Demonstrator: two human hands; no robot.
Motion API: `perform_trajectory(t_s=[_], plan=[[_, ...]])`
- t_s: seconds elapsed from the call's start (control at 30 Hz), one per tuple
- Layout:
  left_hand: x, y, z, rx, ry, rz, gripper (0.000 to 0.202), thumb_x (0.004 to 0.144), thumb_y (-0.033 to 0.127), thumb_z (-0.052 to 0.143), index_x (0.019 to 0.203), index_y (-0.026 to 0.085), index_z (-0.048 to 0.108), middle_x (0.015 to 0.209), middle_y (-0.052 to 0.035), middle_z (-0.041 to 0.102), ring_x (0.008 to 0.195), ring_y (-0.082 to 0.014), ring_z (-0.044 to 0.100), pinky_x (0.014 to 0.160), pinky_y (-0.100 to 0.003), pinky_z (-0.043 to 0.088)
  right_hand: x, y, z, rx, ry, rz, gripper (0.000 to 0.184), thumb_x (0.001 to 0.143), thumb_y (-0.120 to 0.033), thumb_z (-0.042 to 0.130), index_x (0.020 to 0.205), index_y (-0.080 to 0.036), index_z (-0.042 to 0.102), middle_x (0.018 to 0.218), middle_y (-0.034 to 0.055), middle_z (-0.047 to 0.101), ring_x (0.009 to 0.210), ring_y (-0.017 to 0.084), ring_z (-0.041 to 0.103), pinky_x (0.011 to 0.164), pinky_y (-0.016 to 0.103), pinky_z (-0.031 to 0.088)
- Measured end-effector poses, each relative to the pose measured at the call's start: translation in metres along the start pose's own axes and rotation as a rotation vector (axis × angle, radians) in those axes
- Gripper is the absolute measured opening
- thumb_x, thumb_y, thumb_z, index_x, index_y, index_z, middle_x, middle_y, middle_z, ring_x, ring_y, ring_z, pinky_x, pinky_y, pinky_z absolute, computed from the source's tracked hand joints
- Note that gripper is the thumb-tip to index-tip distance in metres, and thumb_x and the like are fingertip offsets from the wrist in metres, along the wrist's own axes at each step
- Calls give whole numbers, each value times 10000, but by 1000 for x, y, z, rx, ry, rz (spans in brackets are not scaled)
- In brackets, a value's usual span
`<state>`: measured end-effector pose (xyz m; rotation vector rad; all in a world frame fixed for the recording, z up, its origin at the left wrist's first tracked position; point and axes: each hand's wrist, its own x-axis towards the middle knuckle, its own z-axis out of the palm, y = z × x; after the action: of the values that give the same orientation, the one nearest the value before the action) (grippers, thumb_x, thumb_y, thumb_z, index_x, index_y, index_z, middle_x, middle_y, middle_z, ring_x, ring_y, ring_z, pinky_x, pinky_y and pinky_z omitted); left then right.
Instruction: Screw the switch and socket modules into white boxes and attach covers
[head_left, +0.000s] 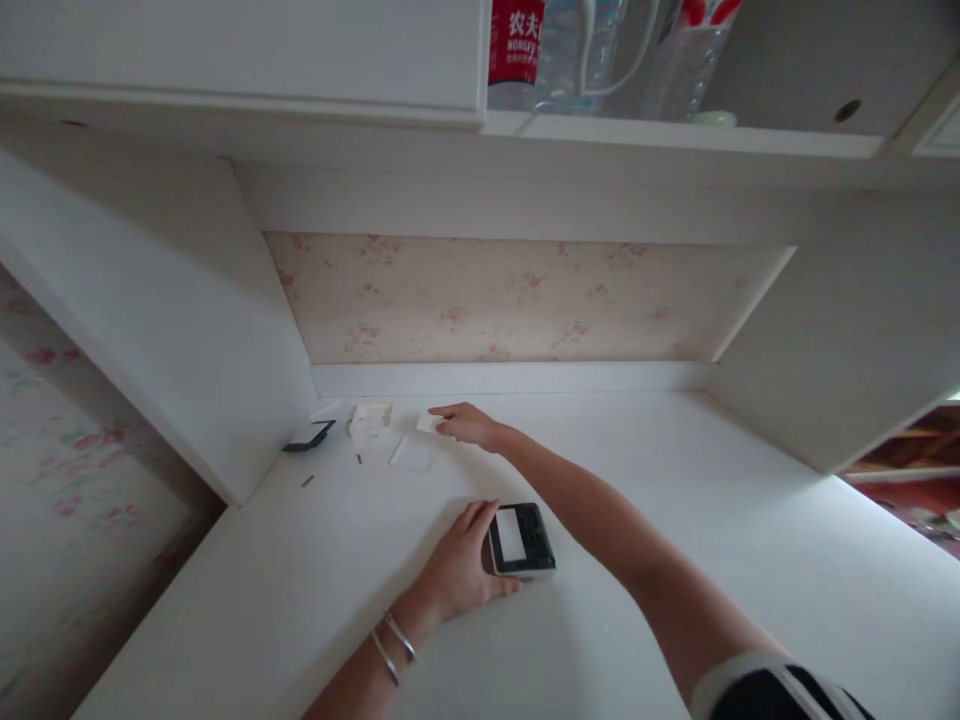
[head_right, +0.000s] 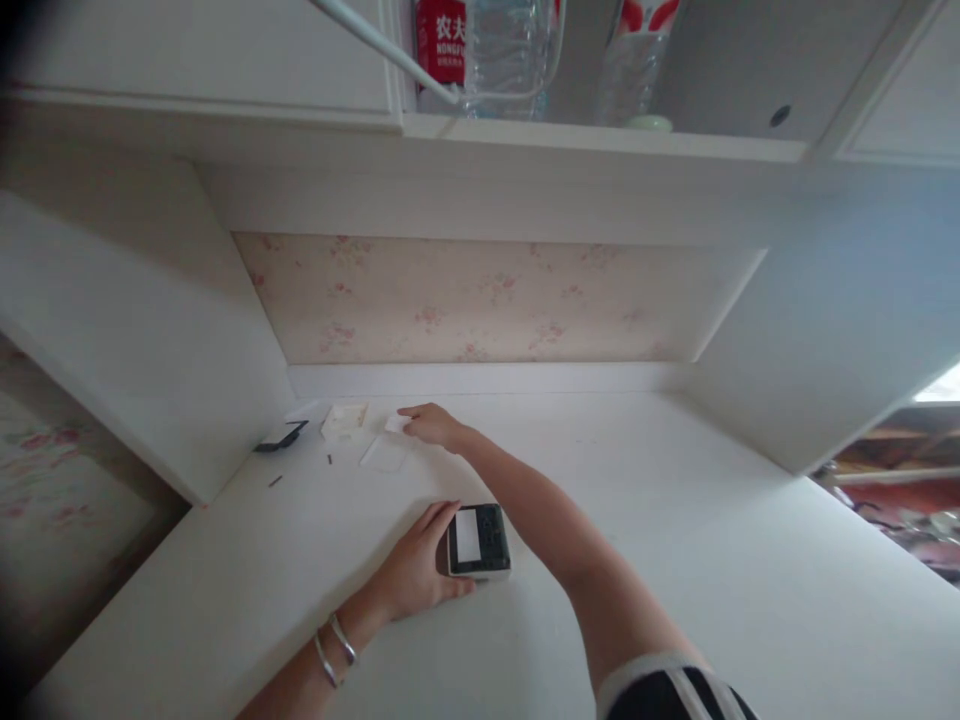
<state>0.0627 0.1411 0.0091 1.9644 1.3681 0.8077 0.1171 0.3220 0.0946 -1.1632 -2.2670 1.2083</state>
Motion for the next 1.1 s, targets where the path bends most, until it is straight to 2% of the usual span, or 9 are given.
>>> perform_trajectory(t_s=[0.1, 0.23, 0.33, 0.47, 0.53, 0.67, 0.77, 0.9, 1.1], plan=[[0, -1, 1, 4, 17, 24, 987, 572, 412, 818, 1402, 229, 317, 1410, -97, 366, 1283, -306, 358, 1087, -424, 315, -44, 17, -17, 245, 88, 12, 331, 782, -195, 574, 1103, -142, 631, 892, 50, 661, 782, 145, 609, 768, 291, 495], [1, 2, 1, 20, 18, 44, 946, 582, 391, 814, 1384, 241, 335, 1400, -82, 379, 1281, -300, 359, 1082, -423, 316, -111, 44, -29, 500, 199, 56, 199, 744, -292, 644, 878, -149, 611, 850, 44, 635, 757, 130, 607, 776, 274, 503], [1, 5, 0, 32, 15, 46, 930, 581, 390, 814, 1370, 232, 348, 1375, -83, 401, 1258, -292, 383, 1071, -418, 330, -155, 60, -27, 614, 229, 112, 249, 743, -395, 662, 793, -169, 571, 761, 24, 603, 703, 127, 601, 725, 272, 503], [0, 7, 1, 34, 10, 31, 921, 588, 376, 809, 1369, 230, 342, 1361, -80, 412, 1249, -288, 393, 1066, -414, 336, -197, 75, -16, 820, 345, 184, 263, 644, -308, 773, 712, -178, 555, 661, -33, 554, 592, 80, 524, 553, 187, 406], [0, 8, 1, 31, 7, 20, 906, 600, 364, 800, 1370, 237, 341, 1371, -80, 402, 1255, -294, 386, 1063, -421, 338, -212, 79, -9, 859, 392, 207, 258, 645, -320, 776, 679, -178, 563, 611, -40, 534, 542, 75, 471, 503, 193, 352], [-1, 11, 1, 25, 17, 33, 893, 607, 335, 796, 1368, 240, 339, 1367, -83, 403, 1256, -293, 385, 1060, -427, 342, -230, 83, 8, 818, 405, 235, 271, 706, -421, 720, 684, -169, 622, 652, 2, 585, 589, 105, 491, 548, 223, 375], [0, 12, 1, 26, 26, 47, 889, 603, 309, 802, 1361, 251, 342, 1359, -73, 409, 1254, -280, 387, 1060, -417, 343, -234, 82, 21, 681, 392, 272, 347, 750, -488, 658, 643, -160, 617, 550, -1, 550, 519, 101, 456, 493, 228, 343], [1, 12, 2, 32, 30, 48, 902, 592, 300, 811, 1361, 256, 342, 1359, -78, 407, 1256, -280, 382, 1060, -418, 343, -228, 81, 32, 554, 396, 313, 412, 780, -557, 582, 676, -159, 619, 434, -28, 485, 392, 83, 372, 392, 221, 258], [1, 12, 1, 21, 34, 55, 897, 600, 313, 811, 1359, 261, 337, 1344, -68, 417, 1241, -261, 400, 1050, -397, 357, -216, 84, 32, 345, 399, 324, 377, 782, -538, 570, 737, -165, 605, 446, -38, 492, 362, 84, 377, 371, 220, 264]])
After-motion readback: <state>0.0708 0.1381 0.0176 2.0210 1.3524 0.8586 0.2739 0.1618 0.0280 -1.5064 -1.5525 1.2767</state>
